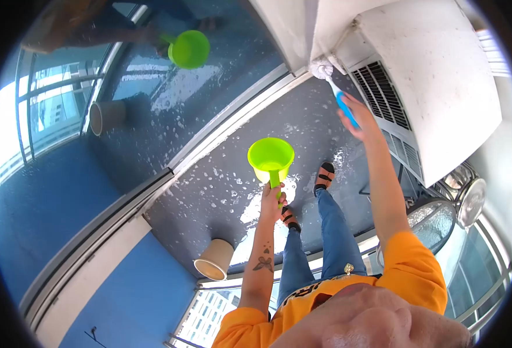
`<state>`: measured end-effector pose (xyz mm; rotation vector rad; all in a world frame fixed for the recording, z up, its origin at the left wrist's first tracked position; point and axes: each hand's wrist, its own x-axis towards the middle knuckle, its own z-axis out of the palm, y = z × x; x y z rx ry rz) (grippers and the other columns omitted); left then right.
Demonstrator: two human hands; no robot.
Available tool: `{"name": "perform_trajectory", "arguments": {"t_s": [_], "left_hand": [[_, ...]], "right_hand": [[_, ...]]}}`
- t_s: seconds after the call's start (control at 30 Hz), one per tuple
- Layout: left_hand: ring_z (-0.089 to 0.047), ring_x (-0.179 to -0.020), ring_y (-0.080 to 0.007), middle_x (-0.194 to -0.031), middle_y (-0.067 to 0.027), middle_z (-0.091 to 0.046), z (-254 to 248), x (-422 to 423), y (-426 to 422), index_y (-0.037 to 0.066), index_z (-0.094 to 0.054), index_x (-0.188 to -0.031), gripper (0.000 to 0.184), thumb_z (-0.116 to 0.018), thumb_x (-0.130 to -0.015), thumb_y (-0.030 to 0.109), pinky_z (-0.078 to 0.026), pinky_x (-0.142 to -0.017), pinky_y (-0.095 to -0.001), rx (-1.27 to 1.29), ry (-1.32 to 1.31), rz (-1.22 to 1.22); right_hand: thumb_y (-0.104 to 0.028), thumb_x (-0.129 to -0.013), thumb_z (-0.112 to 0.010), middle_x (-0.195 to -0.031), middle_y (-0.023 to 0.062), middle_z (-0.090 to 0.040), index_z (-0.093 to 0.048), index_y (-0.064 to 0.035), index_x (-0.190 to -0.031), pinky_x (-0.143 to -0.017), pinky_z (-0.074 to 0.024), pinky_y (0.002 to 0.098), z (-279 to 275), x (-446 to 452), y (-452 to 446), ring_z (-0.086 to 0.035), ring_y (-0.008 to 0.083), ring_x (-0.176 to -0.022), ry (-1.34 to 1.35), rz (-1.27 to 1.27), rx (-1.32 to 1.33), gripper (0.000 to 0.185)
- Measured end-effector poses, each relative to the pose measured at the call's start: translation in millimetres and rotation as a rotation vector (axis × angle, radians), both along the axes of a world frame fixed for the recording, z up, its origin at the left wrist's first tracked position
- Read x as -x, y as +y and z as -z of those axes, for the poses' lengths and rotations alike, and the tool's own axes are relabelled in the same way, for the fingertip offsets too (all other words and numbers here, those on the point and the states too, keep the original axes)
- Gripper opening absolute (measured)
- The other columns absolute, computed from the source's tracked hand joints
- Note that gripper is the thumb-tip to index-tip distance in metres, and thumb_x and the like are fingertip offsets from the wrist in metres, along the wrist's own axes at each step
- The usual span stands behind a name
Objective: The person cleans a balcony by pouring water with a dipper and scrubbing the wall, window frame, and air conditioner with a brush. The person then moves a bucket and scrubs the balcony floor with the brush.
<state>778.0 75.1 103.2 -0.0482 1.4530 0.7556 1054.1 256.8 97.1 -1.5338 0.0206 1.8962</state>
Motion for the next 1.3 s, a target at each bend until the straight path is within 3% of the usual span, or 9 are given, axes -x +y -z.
{"name": "perform_trajectory", "arguments": {"t_s": [0.1,0.17,0.27,0.43,0.6,0.67,0.83,1.03,1.3], "left_hand": [[-0.038,-0.054,-0.0091,-0.089,-0.003,-0.048,13.0,0.5,-4.2,0.006,-0.047,-0.104,0.022,-0.044,-0.083,0.005,-0.034,-0.046,-0.0235,0.022,-0.001,-0.011],[-0.039,-0.054,-0.0092,-0.09,-0.0031,-0.048,23.9,4.7,-9.9,0.006,-0.047,-0.104,0.021,-0.043,-0.083,0.005,-0.035,-0.045,-0.0237,-0.009,0.005,-0.026],[-0.039,-0.055,-0.0091,-0.092,-0.0037,-0.047,29.0,15.0,-17.5,0.006,-0.046,-0.104,0.021,-0.042,-0.084,0.005,-0.036,-0.045,-0.0243,-0.011,-0.015,-0.022],[-0.04,-0.055,-0.0091,-0.089,-0.0034,-0.048,28.0,41.3,-36.8,0.005,-0.047,-0.102,0.019,-0.041,-0.084,0.006,-0.038,-0.046,-0.025,-0.023,-0.012,-0.105],[-0.045,-0.057,-0.0101,-0.086,-0.0039,-0.049,42.4,65.2,-65.2,0.004,-0.049,-0.102,0.02,-0.042,-0.083,0.009,-0.042,-0.048,-0.0257,-0.001,0.06,-0.119],[-0.048,-0.061,-0.0106,-0.085,-0.0038,-0.051,48.8,75.9,-81.0,0.004,-0.05,-0.103,0.022,-0.042,-0.083,0.012,-0.046,-0.052,-0.0267,0.012,0.093,-0.065],[-0.048,-0.055,-0.0091,-0.075,-0.0031,-0.05,57.4,90.6,-122.5,0.005,-0.053,-0.096,0.018,-0.043,-0.084,0.013,-0.046,-0.048,-0.0233,0.044,0.203,-0.206],[-0.049,-0.058,-0.0082,-0.077,-0.0022,-0.052,62.5,129.7,-185.5,0.006,-0.052,-0.095,0.016,-0.046,-0.085,0.018,-0.044,-0.049,-0.0237,0.077,0.259,-0.397],[-0.045,-0.046,-0.0066,-0.072,-0.0018,-0.054,60.5,238.3,-322.3,0.004,-0.053,-0.09,0.019,-0.046,-0.091,0.021,-0.037,-0.04,-0.0215,0.068,0.557,-0.688]], "right_hand": [[-0.023,-0.088,-0.052,-0.066,0.0038,-0.052,-0.047,-0.0178,-0.114,-0.037,-0.0352,0.0229,151.2,22.8,49.1,-0.047,0.0112,-0.048,-0.13,-0.061,0.021,0.028],[-0.024,-0.088,-0.051,-0.066,0.0044,-0.052,-0.046,-0.0183,-0.115,-0.039,-0.0369,0.0253,197.8,16.5,49.6,-0.048,0.0128,-0.049,-0.235,-0.114,0.034,0.028],[-0.024,-0.087,-0.051,-0.064,0.0036,-0.051,-0.046,-0.0202,-0.117,-0.038,-0.0356,0.0247,198.9,7.1,28.9,-0.048,0.0131,-0.048,-0.288,-0.16,0.062,0.03],[-0.026,-0.087,-0.052,-0.063,0.0033,-0.05,-0.046,-0.017,-0.12,-0.035,-0.0332,0.0254,83.2,-7.5,-25.2,-0.047,0.0118,-0.044,-0.358,-0.293,-0.098,0.034],[-0.026,-0.085,-0.055,-0.062,0.0042,-0.051,-0.05,-0.0137,-0.114,-0.035,-0.0371,0.025,177.9,5.9,32.6,-0.049,0.0117,-0.045,-0.485,-0.433,-0.086,0.032],[-0.025,-0.085,-0.055,-0.061,0.0053,-0.05,-0.047,-0.0129,-0.118,-0.034,-0.0364,0.0269,208.3,17.9,24.8,-0.048,0.0131,-0.044,-0.681,-0.603,-0.055,0.037],[-0.018,-0.082,-0.059,-0.059,0.0048,-0.049,-0.053,-0.0099,-0.11,-0.034,-0.0424,0.0306,241.2,41.7,-47.2,-0.05,0.0146,-0.043,-0.629,-0.779,-0.109,0.029],[-0.014,-0.081,-0.055,-0.062,0.0031,-0.049,-0.052,-0.0063,-0.09,-0.032,-0.0391,0.0296,233.4,67.5,-151.0,-0.048,0.0139,-0.042,-0.616,-0.968,-0.097,0.012],[-0.036,-0.084,-0.055,-0.061,0.0053,-0.048,-0.05,-0.0054,-0.094,-0.033,-0.0374,0.0283,183.3,180.8,-215.1,-0.045,0.0138,-0.039,-0.699,-1.414,-0.029,0.033]]}}
